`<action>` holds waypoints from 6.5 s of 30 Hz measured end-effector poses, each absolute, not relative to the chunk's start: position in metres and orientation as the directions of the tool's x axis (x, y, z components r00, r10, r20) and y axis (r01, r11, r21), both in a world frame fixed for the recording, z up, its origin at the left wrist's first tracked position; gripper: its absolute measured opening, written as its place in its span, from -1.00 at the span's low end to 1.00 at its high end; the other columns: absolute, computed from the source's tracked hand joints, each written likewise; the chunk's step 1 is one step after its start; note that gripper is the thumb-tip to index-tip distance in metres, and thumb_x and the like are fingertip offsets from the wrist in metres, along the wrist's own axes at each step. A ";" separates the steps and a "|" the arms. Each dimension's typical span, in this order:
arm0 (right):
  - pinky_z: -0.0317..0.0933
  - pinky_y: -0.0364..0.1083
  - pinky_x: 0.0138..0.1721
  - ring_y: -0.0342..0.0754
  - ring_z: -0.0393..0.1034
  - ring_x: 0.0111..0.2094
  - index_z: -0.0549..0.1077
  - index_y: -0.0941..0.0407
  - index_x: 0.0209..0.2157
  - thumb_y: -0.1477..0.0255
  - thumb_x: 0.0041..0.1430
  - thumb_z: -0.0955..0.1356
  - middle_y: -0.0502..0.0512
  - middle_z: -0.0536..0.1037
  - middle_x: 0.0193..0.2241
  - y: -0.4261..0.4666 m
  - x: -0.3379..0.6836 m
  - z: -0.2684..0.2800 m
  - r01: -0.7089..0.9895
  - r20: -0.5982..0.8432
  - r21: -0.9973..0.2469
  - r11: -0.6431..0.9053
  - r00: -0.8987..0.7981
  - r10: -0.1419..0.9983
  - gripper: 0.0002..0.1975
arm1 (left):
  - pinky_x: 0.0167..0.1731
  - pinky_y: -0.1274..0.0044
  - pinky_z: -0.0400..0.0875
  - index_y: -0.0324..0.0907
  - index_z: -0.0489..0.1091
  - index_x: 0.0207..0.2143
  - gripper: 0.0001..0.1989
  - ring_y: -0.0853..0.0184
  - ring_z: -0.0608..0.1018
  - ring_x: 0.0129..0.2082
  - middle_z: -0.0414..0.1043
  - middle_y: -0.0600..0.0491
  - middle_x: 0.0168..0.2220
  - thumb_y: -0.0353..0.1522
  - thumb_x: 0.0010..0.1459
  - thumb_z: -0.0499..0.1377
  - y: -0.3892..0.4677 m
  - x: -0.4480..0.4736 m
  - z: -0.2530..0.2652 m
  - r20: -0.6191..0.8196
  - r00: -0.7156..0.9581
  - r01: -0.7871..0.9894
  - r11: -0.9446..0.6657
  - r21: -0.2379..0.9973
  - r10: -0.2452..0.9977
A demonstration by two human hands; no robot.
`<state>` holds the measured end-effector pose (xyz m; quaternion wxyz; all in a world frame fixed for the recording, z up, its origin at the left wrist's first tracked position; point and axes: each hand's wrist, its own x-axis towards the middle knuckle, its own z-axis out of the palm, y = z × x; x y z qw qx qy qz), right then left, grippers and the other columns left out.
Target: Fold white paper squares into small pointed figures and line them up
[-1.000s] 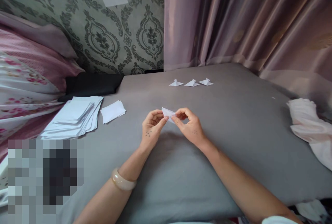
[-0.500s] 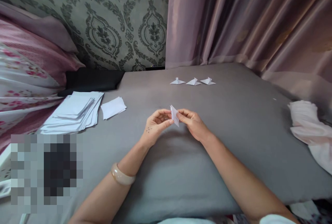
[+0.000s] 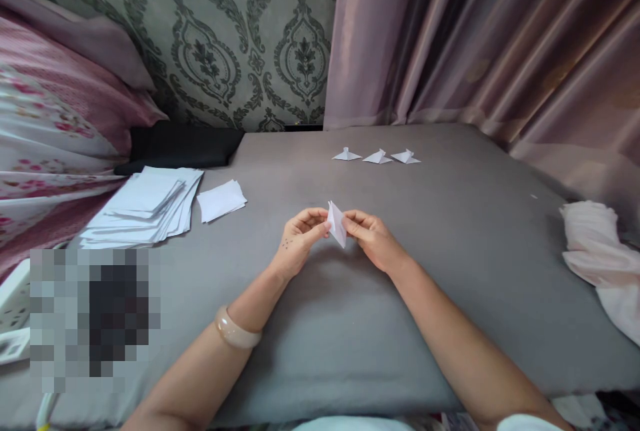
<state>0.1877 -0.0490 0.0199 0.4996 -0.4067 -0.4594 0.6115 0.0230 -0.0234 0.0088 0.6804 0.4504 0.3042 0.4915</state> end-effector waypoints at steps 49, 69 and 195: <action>0.11 -0.15 -0.47 -0.21 0.26 -0.54 0.58 0.13 -0.44 0.21 -0.14 0.48 -0.01 0.50 -0.57 -0.046 0.186 0.013 -0.135 -0.242 -0.962 -0.239 0.011 0.970 -0.72 | -0.44 0.60 0.34 -0.30 0.50 -0.43 -0.74 0.48 0.45 -0.51 0.45 0.04 -0.51 -0.26 -0.06 0.37 -0.016 0.018 0.003 -0.296 0.425 -0.317 0.447 0.837 0.856; 0.30 -0.05 -0.29 -0.04 0.46 -0.37 0.50 0.10 -0.36 0.24 0.04 0.40 0.08 0.58 -0.41 -0.051 0.175 0.009 0.113 0.037 -0.993 0.030 0.060 0.997 -0.79 | -0.34 0.54 0.33 -0.24 0.52 -0.40 -0.75 0.42 0.48 -0.46 0.52 0.06 -0.44 -0.30 -0.14 0.40 -0.021 0.023 0.008 -0.159 0.320 -0.269 0.251 0.930 0.934; 0.16 -0.09 -0.30 -0.08 0.37 -0.37 0.49 0.08 -0.37 0.37 0.21 0.26 0.11 0.50 -0.32 -0.051 0.186 0.009 0.833 -0.009 -0.553 0.000 -0.006 1.000 -0.81 | -0.33 0.48 0.32 -0.24 0.41 -0.46 -0.83 0.38 0.37 -0.42 0.32 -0.04 -0.30 -0.38 0.13 0.09 -0.010 0.012 -0.001 0.060 0.446 0.565 -0.333 0.755 0.893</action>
